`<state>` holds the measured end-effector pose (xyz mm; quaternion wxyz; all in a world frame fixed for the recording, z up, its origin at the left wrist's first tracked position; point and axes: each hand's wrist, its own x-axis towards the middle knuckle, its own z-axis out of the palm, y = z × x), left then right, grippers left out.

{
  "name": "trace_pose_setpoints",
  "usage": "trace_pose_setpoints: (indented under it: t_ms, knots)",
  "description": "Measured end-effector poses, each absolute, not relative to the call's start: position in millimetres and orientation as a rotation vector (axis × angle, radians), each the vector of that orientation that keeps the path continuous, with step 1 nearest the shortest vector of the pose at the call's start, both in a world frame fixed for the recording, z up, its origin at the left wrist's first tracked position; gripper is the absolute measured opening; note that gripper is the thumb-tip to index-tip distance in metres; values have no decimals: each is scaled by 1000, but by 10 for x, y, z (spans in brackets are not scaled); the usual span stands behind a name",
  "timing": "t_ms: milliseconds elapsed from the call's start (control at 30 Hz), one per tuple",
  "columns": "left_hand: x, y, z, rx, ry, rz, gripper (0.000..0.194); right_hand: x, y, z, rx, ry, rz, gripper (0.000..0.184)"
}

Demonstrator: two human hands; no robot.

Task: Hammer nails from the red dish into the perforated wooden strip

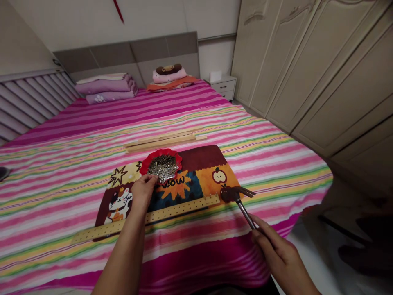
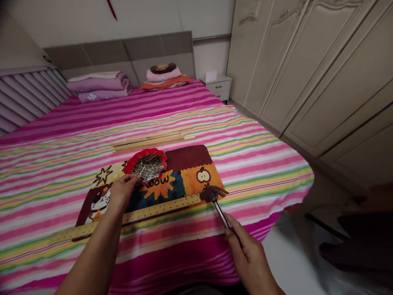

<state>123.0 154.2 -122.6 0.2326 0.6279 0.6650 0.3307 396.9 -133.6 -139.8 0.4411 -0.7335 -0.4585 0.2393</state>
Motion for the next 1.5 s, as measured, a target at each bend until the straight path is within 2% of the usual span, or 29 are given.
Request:
trace_pose_setpoints:
  t_ms: [233,367,467,733,1000,1267,1500]
  knots:
    - [1234,1432,-1173,1308,1603,1130,37,3947,-1322,-1429,-1824,-1180,578,44]
    - [1210,1274,-1090,1335,1636,1082,36,3952,-1348,-1404,-1827,-1159,575,45]
    - [1157,1118,-962,1543,1726,853,30,3972,-1364,-1360,-1832,-1121,585,47]
    - [1077,762,-547,1983,1803,-52,13,3974,-1363,-1296,-1824,-1087,573,46]
    - [1181,708,-529,2072,1734,-412,15,3950,-1397,-1299,-1821,-1079,613,45]
    - [1326,725,-569,2099,1728,-404,19,3914,-1392,-1292,-1809,-1088,605,45]
    - [1622,638,-633,2100,1629,-171,14,3867,-1346,-1244,-1787,-1153,496,43]
